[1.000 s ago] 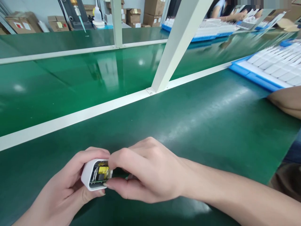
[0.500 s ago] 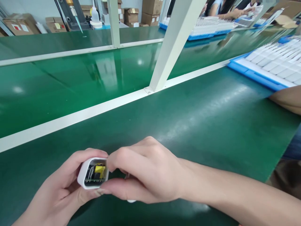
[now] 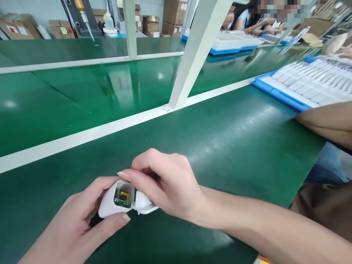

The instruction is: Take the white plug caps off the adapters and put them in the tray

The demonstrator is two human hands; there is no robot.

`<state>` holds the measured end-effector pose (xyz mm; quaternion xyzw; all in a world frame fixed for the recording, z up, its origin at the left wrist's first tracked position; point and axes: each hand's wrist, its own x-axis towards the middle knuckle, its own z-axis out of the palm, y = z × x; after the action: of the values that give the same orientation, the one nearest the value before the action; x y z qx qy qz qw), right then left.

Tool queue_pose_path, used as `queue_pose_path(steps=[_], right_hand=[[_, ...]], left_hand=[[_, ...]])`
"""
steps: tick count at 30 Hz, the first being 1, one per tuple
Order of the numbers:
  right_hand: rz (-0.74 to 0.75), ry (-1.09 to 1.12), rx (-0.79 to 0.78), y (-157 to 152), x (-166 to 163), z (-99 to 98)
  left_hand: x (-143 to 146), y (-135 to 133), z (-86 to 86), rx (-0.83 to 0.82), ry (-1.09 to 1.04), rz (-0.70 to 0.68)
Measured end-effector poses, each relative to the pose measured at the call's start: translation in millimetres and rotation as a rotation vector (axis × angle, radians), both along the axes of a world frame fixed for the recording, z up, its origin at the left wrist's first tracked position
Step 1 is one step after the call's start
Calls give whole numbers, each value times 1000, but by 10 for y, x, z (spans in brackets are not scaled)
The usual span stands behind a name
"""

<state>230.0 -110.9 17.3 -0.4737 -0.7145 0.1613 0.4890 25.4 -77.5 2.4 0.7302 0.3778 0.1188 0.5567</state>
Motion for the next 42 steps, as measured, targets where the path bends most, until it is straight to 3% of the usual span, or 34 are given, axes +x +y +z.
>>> queue_pose_path(steps=[5,8,15,20,23,26,30,35,42], right_hand=[[-120,19,92,81,-41,-20],[-45,-67,125,116,-113,-44],[84,-201,-130,83,-118,-90],[101,-76,-247,147,-83,219],[254,-102,-314,248,-122,481],[394,-157,-297,331,-205,587],[327,-67,-265,347,-304,383],[191,29,-157,274,-295,40],[196,104,7,262,-233,-26]], left_hand=[[19,6,-11,0,23,-32],[13,13,-2,-11,-5,-37],[-41,58,-39,-213,-258,88],[-62,116,-22,-424,-514,149],[-97,126,-11,-432,-583,210],[-137,114,-46,-366,-580,268],[-164,88,-97,-284,-476,359],[-129,55,-21,-235,-288,376],[-89,78,38,-68,-207,355]])
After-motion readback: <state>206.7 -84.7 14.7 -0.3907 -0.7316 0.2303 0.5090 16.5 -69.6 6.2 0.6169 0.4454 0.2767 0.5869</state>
